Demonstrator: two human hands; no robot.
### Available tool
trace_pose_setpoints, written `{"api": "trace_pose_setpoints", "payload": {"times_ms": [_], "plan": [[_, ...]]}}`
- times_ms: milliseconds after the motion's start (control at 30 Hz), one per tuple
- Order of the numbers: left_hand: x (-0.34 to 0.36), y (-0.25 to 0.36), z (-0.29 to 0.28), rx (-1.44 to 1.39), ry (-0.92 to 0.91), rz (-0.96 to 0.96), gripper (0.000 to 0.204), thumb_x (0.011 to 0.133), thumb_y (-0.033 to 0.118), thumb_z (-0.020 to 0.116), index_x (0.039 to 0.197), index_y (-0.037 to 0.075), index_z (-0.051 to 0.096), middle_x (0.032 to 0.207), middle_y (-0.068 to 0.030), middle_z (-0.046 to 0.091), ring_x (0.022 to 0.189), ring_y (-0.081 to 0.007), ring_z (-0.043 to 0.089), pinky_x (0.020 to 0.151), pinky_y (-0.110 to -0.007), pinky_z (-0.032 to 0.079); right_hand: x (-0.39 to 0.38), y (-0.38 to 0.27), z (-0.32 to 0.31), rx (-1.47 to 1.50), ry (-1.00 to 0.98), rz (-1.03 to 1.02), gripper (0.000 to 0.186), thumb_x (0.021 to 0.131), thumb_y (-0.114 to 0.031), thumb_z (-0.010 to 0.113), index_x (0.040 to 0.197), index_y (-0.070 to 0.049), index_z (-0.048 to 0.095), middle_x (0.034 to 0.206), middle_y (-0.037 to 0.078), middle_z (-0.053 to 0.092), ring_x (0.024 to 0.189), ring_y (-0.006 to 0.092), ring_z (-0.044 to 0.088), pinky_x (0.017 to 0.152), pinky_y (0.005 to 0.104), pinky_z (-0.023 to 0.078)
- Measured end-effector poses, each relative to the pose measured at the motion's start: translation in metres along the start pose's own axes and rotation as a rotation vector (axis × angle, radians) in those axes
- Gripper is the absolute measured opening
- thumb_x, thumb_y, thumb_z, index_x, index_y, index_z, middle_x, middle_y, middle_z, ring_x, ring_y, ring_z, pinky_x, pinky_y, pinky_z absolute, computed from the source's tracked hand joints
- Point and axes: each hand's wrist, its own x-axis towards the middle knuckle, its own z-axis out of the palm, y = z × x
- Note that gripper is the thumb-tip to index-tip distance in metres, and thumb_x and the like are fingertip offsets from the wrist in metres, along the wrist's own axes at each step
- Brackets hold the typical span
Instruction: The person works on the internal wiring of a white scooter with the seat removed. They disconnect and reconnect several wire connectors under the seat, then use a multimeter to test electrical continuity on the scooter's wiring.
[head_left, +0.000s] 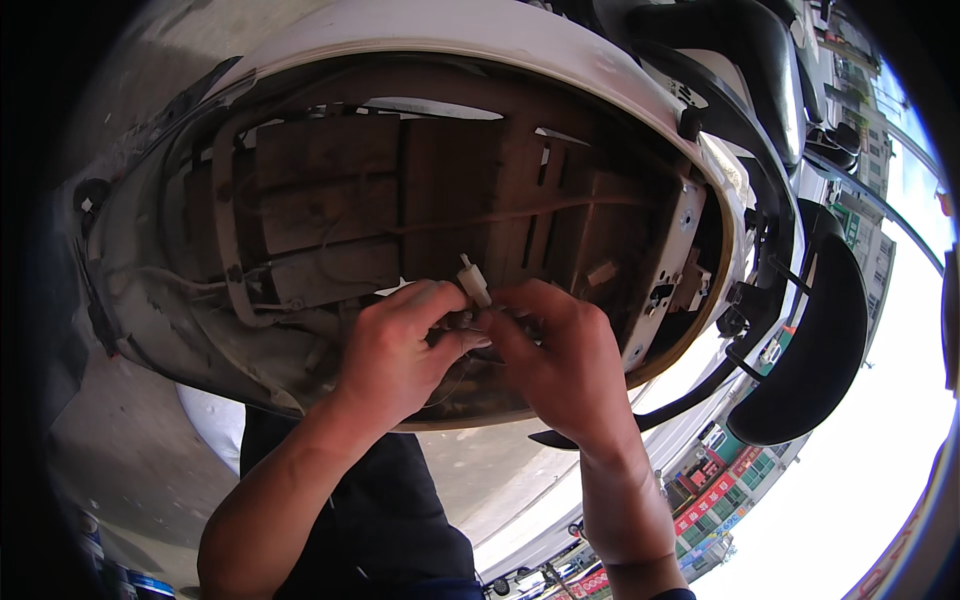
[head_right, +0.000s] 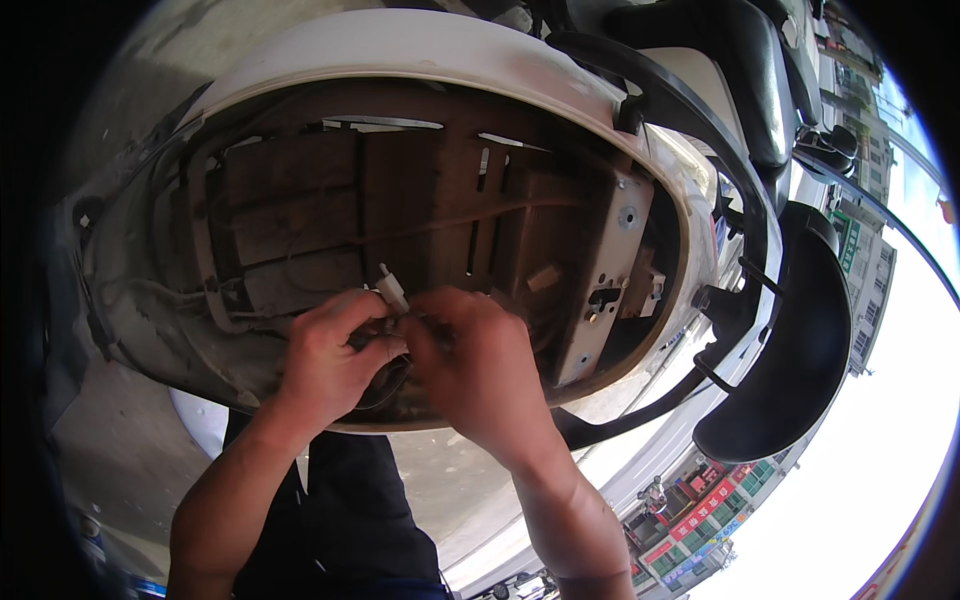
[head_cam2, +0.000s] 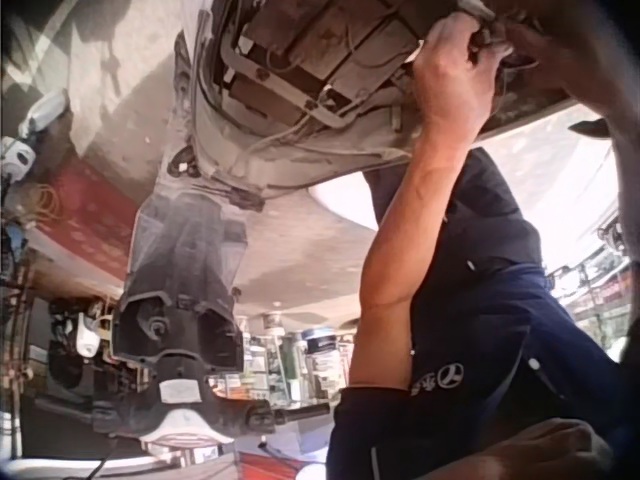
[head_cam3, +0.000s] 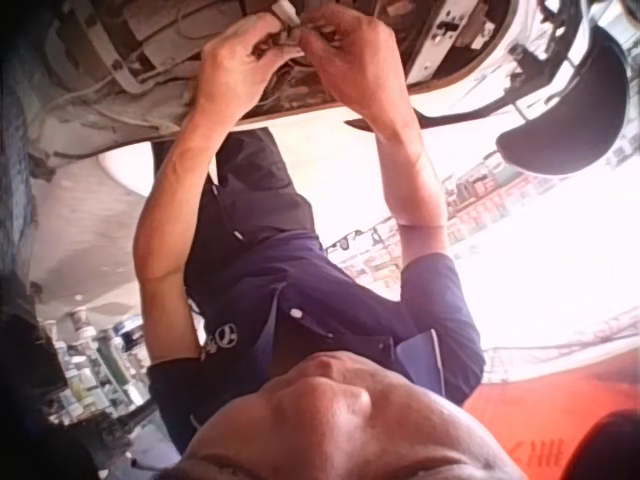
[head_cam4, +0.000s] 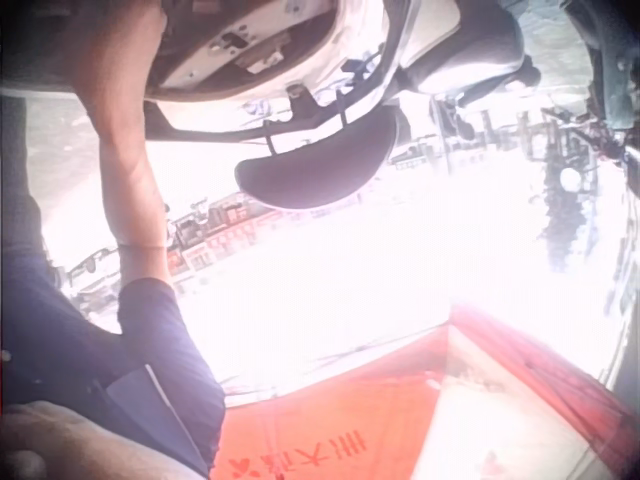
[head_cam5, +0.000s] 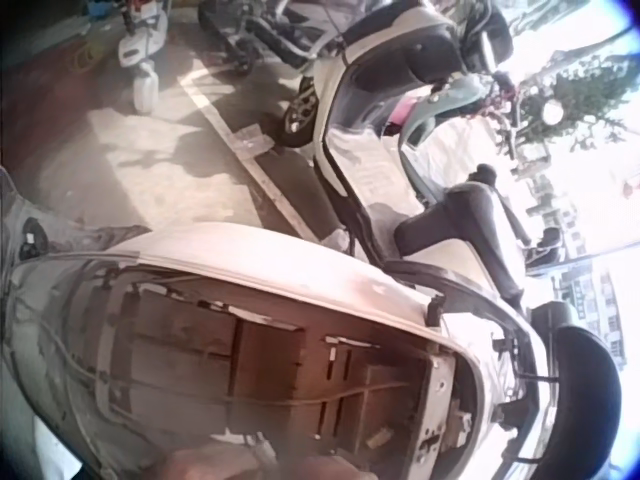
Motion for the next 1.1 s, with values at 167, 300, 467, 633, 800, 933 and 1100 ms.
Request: {"api": "trace_pose_setpoints", "payload": {"times_ms": [167, 300, 467, 633, 800, 933, 1100], "plan": [[-0.003, -0.002, 0.004, -0.139, -0.062, -0.218, 0.027, 0.078, 0.007, 0.08, 0.097, 0.004, 0.061, 0.084, -0.0108, 0.068, 0.072, -0.0231, 0.07, 0.064, -0.033, 0.054, 0.01, 0.009, 0.002, 0.105, -0.019, 0.07, 0.022, 0.09, -0.012, 0.063, 0.102, 0.006, 0.063, 0.084, 0.019, 0.071, 0.074, 0.0227, 0.07, 0.066, 0.0316, 0.052], [-0.006, -0.005, 0.005, -0.131, -0.031, -0.111, 0.028, 0.073, 0.001, 0.079, 0.09, 0.003, 0.057, 0.085, -0.0114, 0.065, 0.078, -0.0286, 0.068, 0.066, -0.037, 0.054, 0.012, 0.004, -0.007, 0.112, -0.176, 0.07, 0.027, 0.089, -0.013, 0.065, 0.106, 0.006, 0.06, 0.084, 0.018, 0.07, 0.074, 0.0211, 0.069, 0.067, 0.0318, 0.052], [-0.011, -0.014, 0.01, 0.043, 0.069, 0.099, 0.031, 0.068, -0.005, 0.076, 0.088, 0.004, 0.054, 0.085, -0.0123, 0.061, 0.083, -0.0347, 0.063, 0.068, -0.042, 0.052, 0.019, -0.004, -0.016, 0.06, -0.375, 0.052, 0.026, 0.087, -0.011, 0.068, 0.104, 0.004, 0.057, 0.082, 0.013, 0.066, 0.073, 0.0151, 0.063, 0.065, 0.0297, 0.049], [-0.009, -0.012, 0.015, -0.042, 0.092, 0.084, 0.03, 0.069, -0.004, 0.076, 0.087, 0.004, 0.053, 0.083, -0.0121, 0.061, 0.079, -0.0342, 0.063, 0.066, -0.041, 0.052, 0.023, 0.003, -0.013, 0.104, -0.324, 0.085, 0.017, 0.086, -0.008, 0.069, 0.094, 0.003, 0.058, 0.075, 0.008, 0.062, 0.069, 0.0112, 0.059, 0.061, 0.0276, 0.046], [-0.005, -0.02, 0.013, -0.191, 0.067, -0.141, 0.026, 0.076, -0.005, 0.076, 0.087, 0.003, 0.054, 0.08, -0.008, 0.064, 0.072, -0.019, 0.066, 0.063, -0.031, 0.052, 0.023, 0.01, -0.036, 0.425, -0.193, 0.168, 0.007, 0.089, -0.003, 0.065, 0.093, 0.0, 0.059, 0.078, 0.002, 0.061, 0.065, 0.0054, 0.05, 0.056, 0.0228, 0.036], [0.001, -0.023, 0.005, -0.453, 0.007, -0.411, 0.023, 0.082, -0.006, 0.075, 0.089, 0.002, 0.054, 0.08, -0.0054, 0.067, 0.078, -0.0101, 0.066, 0.068, -0.025, 0.053, 0.021, 0.016, -0.076, 0.487, 0.134, -0.026, 0.021, 0.095, -0.003, 0.059, 0.116, 0.002, 0.058, 0.096, 0.009, 0.069, 0.081, 0.0141, 0.064, 0.074, 0.0272, 0.051], [0.016, -0.029, 0.003, -0.657, 0.07, -0.674, 0.021, 0.083, 0.001, 0.076, 0.088, 0.001, 0.056, 0.08, -0.0079, 0.067, 0.071, -0.0144, 0.066, 0.063, -0.027, 0.055, 0.01, -0.005, -0.043, -0.363, 0.344, -0.183, 0.046, 0.088, -0.002, 0.064, 0.132, -0.001, 0.052, 0.105, 0.02, 0.068, 0.087, 0.032, 0.07, 0.077, 0.0376, 0.055]]}}
